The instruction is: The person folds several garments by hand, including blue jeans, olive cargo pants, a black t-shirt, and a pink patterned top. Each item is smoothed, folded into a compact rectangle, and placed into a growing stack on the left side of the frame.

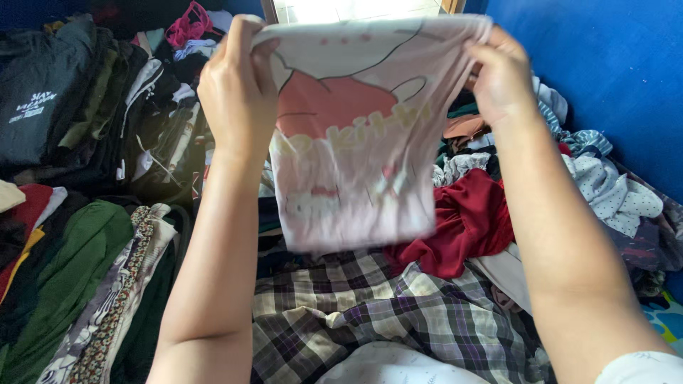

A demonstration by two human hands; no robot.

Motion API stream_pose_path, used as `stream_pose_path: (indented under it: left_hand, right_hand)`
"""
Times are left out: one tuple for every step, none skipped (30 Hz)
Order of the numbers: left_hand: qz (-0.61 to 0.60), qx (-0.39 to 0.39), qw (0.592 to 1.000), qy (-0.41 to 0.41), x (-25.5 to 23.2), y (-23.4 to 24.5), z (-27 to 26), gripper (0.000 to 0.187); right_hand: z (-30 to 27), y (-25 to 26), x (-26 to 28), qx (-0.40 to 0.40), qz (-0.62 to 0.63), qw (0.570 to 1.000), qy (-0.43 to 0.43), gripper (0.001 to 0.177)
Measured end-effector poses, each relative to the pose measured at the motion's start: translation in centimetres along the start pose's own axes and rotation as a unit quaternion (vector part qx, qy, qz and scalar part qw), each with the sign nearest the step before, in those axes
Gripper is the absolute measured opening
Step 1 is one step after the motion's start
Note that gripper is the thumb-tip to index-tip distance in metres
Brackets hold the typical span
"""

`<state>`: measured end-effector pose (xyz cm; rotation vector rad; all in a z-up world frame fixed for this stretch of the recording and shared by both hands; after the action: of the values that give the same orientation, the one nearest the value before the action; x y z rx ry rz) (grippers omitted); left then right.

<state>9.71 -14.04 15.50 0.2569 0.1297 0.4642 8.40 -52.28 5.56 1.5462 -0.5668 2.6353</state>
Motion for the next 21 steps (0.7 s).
stream_pose_path:
  left_hand:
    - [-0.036,0.004,0.999,0.016,-0.7,0.0,0.2,0.015]
    - [-0.055,0.007,0.998,-0.002,-1.9,0.2,0.3,0.02]
    - [-0.076,0.01,0.997,-0.019,-3.0,0.5,0.2,0.024]
    - [-0.112,0.041,0.993,0.012,-3.8,0.4,0.0,0.026]
    - [-0.146,0.071,0.986,0.047,-4.6,0.2,-0.5,0.028]
    - [-0.198,0.131,0.963,0.126,-5.4,-0.7,-1.4,0.028]
    - [-0.212,0.144,0.964,0.076,-7.4,-0.5,-2.4,0.036]
    - [-0.226,0.156,0.961,0.025,-9.4,-0.2,-3.7,0.045]
    - [-0.264,0.229,0.935,0.052,-11.0,-0.9,-5.6,0.043]
    - [-0.301,0.3,0.902,0.076,-12.8,-1.6,-7.8,0.04]
    - [-0.336,0.37,0.86,0.099,-14.7,-2.4,-10.3,0.038]
    - [-0.37,0.437,0.811,0.12,-16.6,-3.0,-12.9,0.036]
    - [-0.417,0.451,0.777,0.139,-18.3,-3.2,-15.2,0.033]
    - [-0.462,0.463,0.74,0.157,-19.8,-3.7,-17.5,0.03]
    - [-0.48,0.477,0.717,0.166,-21.0,-4.3,-19.8,0.027]
    - [-0.498,0.49,0.694,0.175,-22.1,-5.0,-21.9,0.025]
    - [-0.515,0.502,0.67,0.183,-22.8,-5.7,-24.0,0.022]
    - [-0.549,0.499,0.636,0.211,-23.0,-6.2,-25.9,0.023]
    - [-0.58,0.494,0.602,0.238,-23.1,-6.7,-27.8,0.024]
    - [-0.608,0.488,0.567,0.265,-23.2,-7.2,-29.4,0.025]
    - [-0.644,0.456,0.543,0.289,-22.8,-7.9,-30.7,0.024]
  right_hand:
    - [-0.1,0.6,0.7,0.016,0.025,0.999,0.018,0.022]
    - [-0.2,1.2,1.4,0.033,0.05,0.998,0.036,0.024]
    - [-0.8,2.5,1.8,0.014,0.044,0.998,0.044,0.025]
    - [-1.7,4.1,2.2,-0.006,0.038,0.998,0.051,0.026]
    - [-3.1,6.1,2.4,-0.027,0.031,0.997,0.058,0.027]
    - [-4.5,8.0,2.5,-0.017,0.049,0.996,0.068,0.027]
    - [-6.3,10.3,2.7,-0.009,0.067,0.995,0.079,0.027]
    - [-8.5,13.1,2.9,-0.017,0.1,0.992,0.075,0.014]
    - [-11.1,16.0,2.3,-0.053,0.101,0.991,0.069,0.014]
    - [-13.8,18.9,1.6,-0.088,0.101,0.989,0.062,0.014]
    - [-17.0,21.6,1.2,-0.11,0.081,0.988,0.07,0.018]
    - [-20.2,24.1,0.9,-0.132,0.061,0.986,0.077,0.021]
    - [-23.3,25.8,0.2,-0.112,0.087,0.986,0.085,0.021]
    - [-26.0,27.1,-0.4,-0.091,0.113,0.985,0.091,0.022]
    - [-28.3,28.4,-1.4,-0.104,0.116,0.985,0.076,0.023]
    - [-30.4,29.2,-2.2,-0.116,0.12,0.984,0.062,0.024]
    - [-32.0,29.9,-3.3,-0.166,0.062,0.983,0.038,0.025]
    - [-33.4,30.4,-4.0,-0.214,0.003,0.977,0.015,0.031]
    - [-33.6,30.3,-4.5,-0.201,-0.01,0.979,0.0,0.032]
    - [-33.3,30.0,-4.9,-0.188,-0.023,0.982,-0.014,0.032]
    - [-32.5,29.5,-5.3,-0.173,-0.034,0.984,-0.029,0.033]
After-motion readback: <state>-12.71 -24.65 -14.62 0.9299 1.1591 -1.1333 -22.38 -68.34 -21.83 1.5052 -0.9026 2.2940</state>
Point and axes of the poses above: each hand's wrist, its own z-axis towards the middle knuckle, its own y-axis out of the back of the hand, x = y × z, the point moved 5 cm from there along z, towards the middle knuckle, and after that the axes turned 2 degrees about -y, right-handed, at the moved point
